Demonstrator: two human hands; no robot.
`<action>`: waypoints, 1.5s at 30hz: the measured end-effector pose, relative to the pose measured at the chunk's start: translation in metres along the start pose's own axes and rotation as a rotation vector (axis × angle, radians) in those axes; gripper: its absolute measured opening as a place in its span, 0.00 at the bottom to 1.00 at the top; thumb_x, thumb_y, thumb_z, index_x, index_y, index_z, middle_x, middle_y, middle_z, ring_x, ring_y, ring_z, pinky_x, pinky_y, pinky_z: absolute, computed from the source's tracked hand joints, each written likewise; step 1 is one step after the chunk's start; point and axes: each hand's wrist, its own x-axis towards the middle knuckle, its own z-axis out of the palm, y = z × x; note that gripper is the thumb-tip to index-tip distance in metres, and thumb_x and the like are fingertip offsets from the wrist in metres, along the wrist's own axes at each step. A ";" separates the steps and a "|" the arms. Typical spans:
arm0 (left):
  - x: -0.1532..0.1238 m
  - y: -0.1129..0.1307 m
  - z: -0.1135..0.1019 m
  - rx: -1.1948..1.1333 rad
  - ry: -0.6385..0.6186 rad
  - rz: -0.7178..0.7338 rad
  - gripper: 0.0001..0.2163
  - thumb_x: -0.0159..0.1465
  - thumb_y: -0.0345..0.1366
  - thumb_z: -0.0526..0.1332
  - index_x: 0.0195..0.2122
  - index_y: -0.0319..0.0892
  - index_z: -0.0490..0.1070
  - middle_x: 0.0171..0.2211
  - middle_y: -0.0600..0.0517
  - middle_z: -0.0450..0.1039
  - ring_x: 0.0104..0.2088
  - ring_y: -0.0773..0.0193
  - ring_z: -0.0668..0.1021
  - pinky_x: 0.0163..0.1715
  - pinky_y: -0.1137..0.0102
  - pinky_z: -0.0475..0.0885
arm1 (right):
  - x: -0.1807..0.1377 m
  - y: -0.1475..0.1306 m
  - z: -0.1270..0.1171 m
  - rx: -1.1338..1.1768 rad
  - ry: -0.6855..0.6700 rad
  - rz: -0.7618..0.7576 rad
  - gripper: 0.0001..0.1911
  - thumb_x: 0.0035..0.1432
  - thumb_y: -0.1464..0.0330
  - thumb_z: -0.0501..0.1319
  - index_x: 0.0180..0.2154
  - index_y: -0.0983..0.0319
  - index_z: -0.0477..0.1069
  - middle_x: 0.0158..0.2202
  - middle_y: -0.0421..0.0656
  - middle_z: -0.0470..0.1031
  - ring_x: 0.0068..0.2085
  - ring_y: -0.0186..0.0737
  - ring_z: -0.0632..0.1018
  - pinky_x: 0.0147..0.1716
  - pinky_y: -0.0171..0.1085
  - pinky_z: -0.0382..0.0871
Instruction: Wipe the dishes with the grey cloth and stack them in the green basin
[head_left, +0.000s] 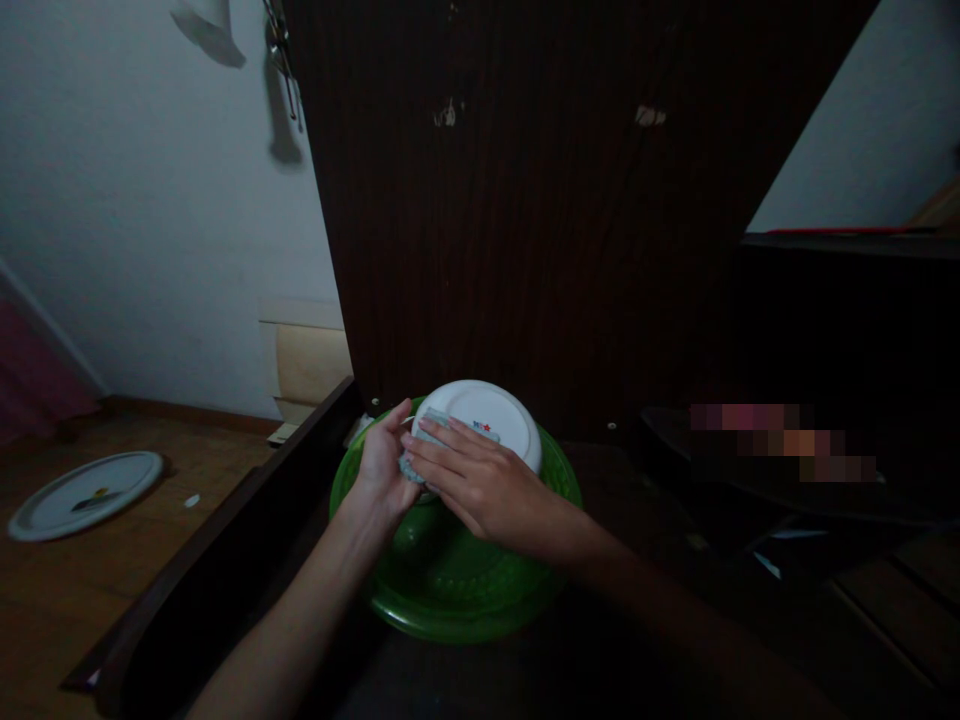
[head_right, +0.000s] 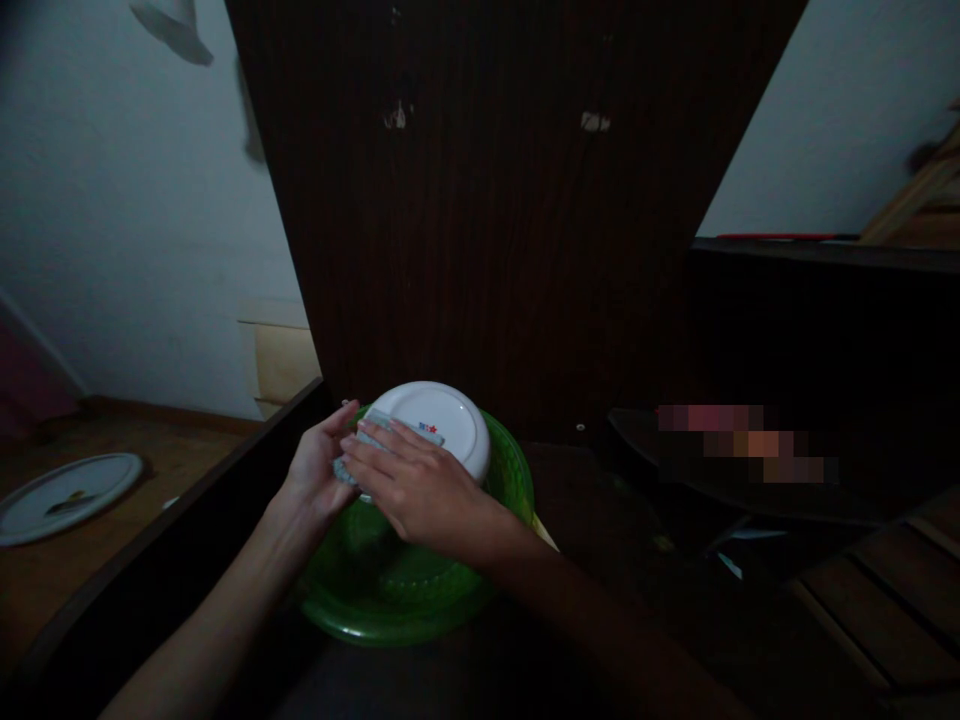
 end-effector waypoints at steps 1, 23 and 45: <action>0.000 -0.001 0.000 0.008 -0.008 -0.009 0.21 0.71 0.37 0.45 0.34 0.29 0.75 0.17 0.45 0.74 0.16 0.59 0.77 0.20 0.69 0.75 | -0.006 0.000 0.002 -0.041 0.015 -0.043 0.22 0.68 0.74 0.51 0.61 0.64 0.66 0.65 0.45 0.63 0.69 0.43 0.56 0.69 0.50 0.52; 0.015 -0.028 -0.011 0.253 0.089 0.175 0.11 0.68 0.28 0.54 0.39 0.30 0.76 0.28 0.43 0.82 0.29 0.59 0.84 0.34 0.70 0.80 | -0.032 0.061 0.028 0.479 0.095 0.547 0.29 0.71 0.55 0.45 0.68 0.56 0.51 0.69 0.44 0.53 0.70 0.45 0.50 0.69 0.56 0.43; 0.007 -0.018 -0.018 0.215 0.125 0.225 0.11 0.67 0.27 0.54 0.41 0.32 0.77 0.29 0.44 0.82 0.30 0.57 0.84 0.36 0.67 0.80 | -0.041 0.040 0.028 0.287 0.130 0.382 0.26 0.71 0.68 0.49 0.68 0.59 0.52 0.67 0.47 0.58 0.68 0.43 0.57 0.66 0.56 0.54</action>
